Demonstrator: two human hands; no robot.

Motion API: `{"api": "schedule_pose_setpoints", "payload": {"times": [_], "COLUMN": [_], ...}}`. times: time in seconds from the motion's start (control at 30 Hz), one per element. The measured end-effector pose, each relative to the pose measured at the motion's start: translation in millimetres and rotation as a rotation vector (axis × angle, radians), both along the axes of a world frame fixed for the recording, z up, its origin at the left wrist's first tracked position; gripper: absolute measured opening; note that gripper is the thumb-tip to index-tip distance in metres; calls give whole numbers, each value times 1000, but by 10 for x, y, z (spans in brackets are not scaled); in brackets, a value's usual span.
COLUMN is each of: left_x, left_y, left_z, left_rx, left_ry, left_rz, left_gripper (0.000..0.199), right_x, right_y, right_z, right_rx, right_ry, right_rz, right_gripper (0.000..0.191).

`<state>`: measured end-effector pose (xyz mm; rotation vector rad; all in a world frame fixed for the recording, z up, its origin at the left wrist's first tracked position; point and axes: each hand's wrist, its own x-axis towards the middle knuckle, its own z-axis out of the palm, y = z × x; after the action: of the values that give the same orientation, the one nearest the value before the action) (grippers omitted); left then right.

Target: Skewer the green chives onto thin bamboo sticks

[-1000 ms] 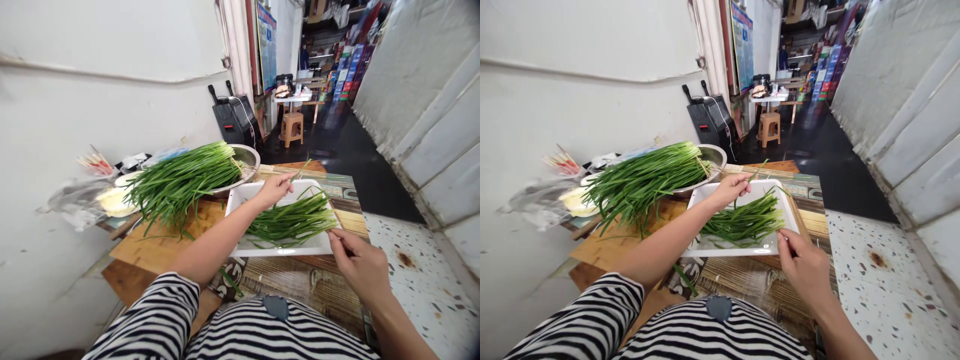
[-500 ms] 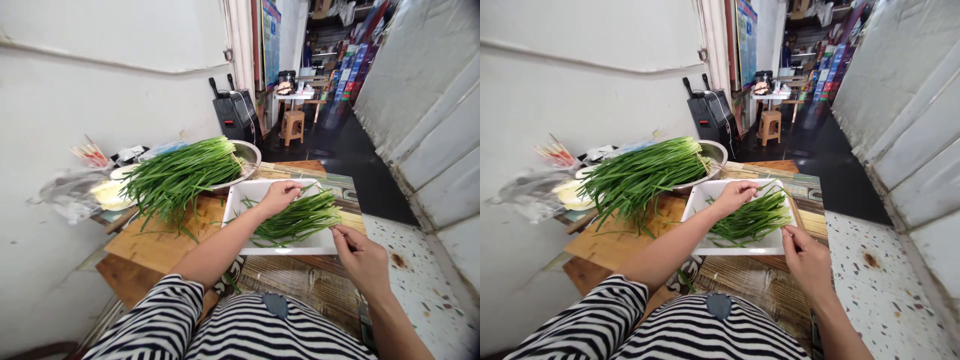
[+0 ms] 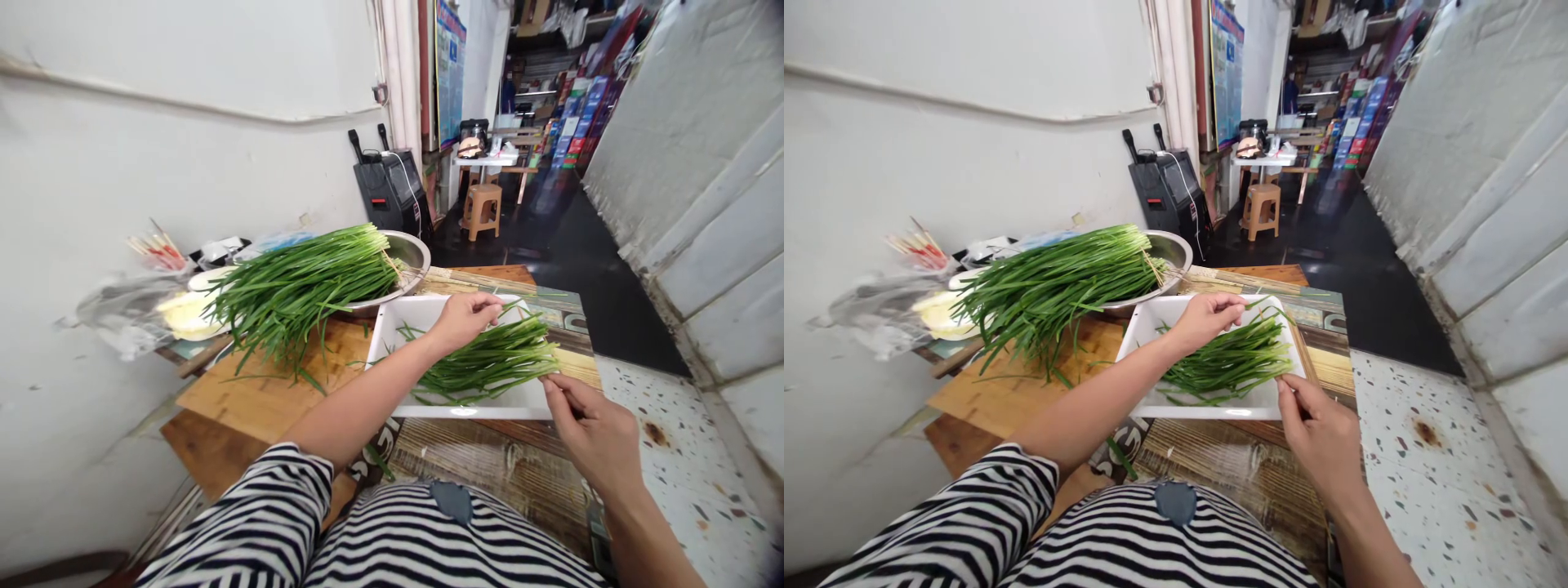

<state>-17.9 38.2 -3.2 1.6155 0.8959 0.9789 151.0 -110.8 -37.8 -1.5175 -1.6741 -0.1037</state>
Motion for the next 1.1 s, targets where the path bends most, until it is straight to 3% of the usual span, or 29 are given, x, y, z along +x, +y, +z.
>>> {"api": "schedule_pose_setpoints", "payload": {"times": [0.8, 1.1], "left_x": [-16, -58], "left_y": [84, 90], "left_z": [-124, -100], "left_rx": [180, 269], "left_ry": [-17, -23], "left_rz": [-79, -95], "left_gripper": [31, 28], "right_x": [8, 7], "right_y": [0, -10], "right_z": [15, 29], "right_rx": [22, -2], "right_ry": [-22, -20], "right_rz": [-1, 12], "right_gripper": [23, 23]}}
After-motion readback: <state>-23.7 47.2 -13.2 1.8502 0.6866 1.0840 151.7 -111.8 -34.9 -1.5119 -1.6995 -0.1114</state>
